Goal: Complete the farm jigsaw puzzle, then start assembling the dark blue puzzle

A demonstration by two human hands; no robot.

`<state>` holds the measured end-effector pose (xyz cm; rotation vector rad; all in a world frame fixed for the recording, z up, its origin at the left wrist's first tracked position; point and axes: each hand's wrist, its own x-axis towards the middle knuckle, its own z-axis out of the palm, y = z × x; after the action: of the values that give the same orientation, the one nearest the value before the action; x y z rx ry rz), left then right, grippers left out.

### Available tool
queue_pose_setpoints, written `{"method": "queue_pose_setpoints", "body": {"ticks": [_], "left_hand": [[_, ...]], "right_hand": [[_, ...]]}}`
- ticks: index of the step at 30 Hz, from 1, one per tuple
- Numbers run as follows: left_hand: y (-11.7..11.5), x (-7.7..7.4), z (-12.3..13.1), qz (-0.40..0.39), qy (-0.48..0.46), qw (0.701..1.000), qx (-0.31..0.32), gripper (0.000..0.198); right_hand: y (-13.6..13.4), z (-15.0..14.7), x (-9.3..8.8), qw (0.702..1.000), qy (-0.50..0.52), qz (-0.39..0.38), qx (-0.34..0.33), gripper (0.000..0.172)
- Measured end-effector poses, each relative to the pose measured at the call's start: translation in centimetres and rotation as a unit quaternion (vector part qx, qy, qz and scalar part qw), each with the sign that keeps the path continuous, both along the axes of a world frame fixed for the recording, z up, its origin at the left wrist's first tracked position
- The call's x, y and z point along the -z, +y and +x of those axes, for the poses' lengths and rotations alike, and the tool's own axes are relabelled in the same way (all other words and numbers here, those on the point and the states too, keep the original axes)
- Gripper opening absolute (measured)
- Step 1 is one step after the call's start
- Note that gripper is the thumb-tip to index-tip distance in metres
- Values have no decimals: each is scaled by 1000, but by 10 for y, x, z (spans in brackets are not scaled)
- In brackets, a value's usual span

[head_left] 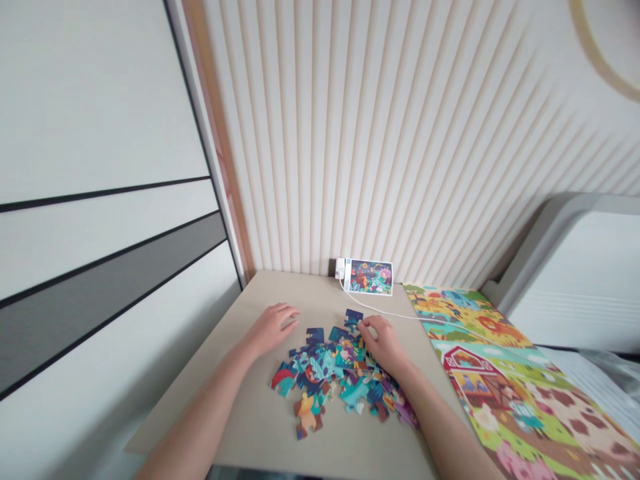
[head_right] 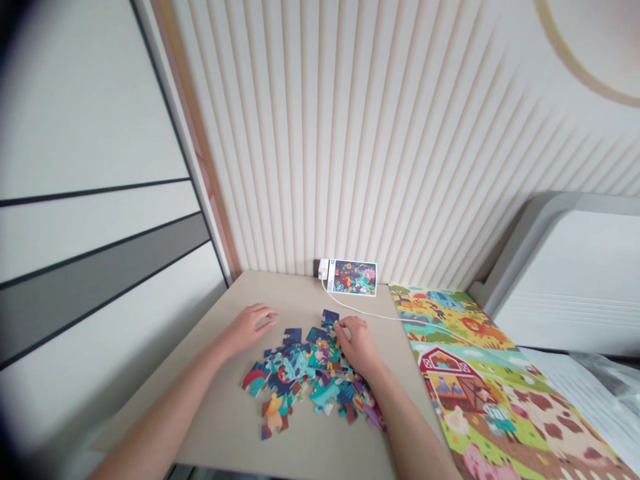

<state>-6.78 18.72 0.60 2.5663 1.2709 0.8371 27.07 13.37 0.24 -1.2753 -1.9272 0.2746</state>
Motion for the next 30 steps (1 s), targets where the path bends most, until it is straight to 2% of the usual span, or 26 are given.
{"method": "queue_pose_setpoints", "body": {"ticks": [3, 7, 11, 19, 27, 30], "left_hand": [[-4, 14, 5, -25, -17, 999, 19, 28], [-10, 20, 23, -30, -1, 998, 48, 35], [-15, 22, 33, -49, -16, 998, 44, 30], [-11, 24, 35, -107, -85, 990, 21, 25], [-16, 19, 40, -213, -185, 959, 37, 19], [-14, 19, 40, -223, -242, 944, 13, 28]], "right_hand": [[1, 3, 0, 1000, -1, -5, 14, 28], [2, 4, 1, 1000, -1, -13, 23, 31], [4, 5, 5, 999, -4, -19, 26, 32], [5, 6, 8, 999, -18, -31, 23, 31], [4, 6, 6, 999, -9, -26, 20, 32], [4, 6, 6, 999, -12, -26, 19, 31]]}}
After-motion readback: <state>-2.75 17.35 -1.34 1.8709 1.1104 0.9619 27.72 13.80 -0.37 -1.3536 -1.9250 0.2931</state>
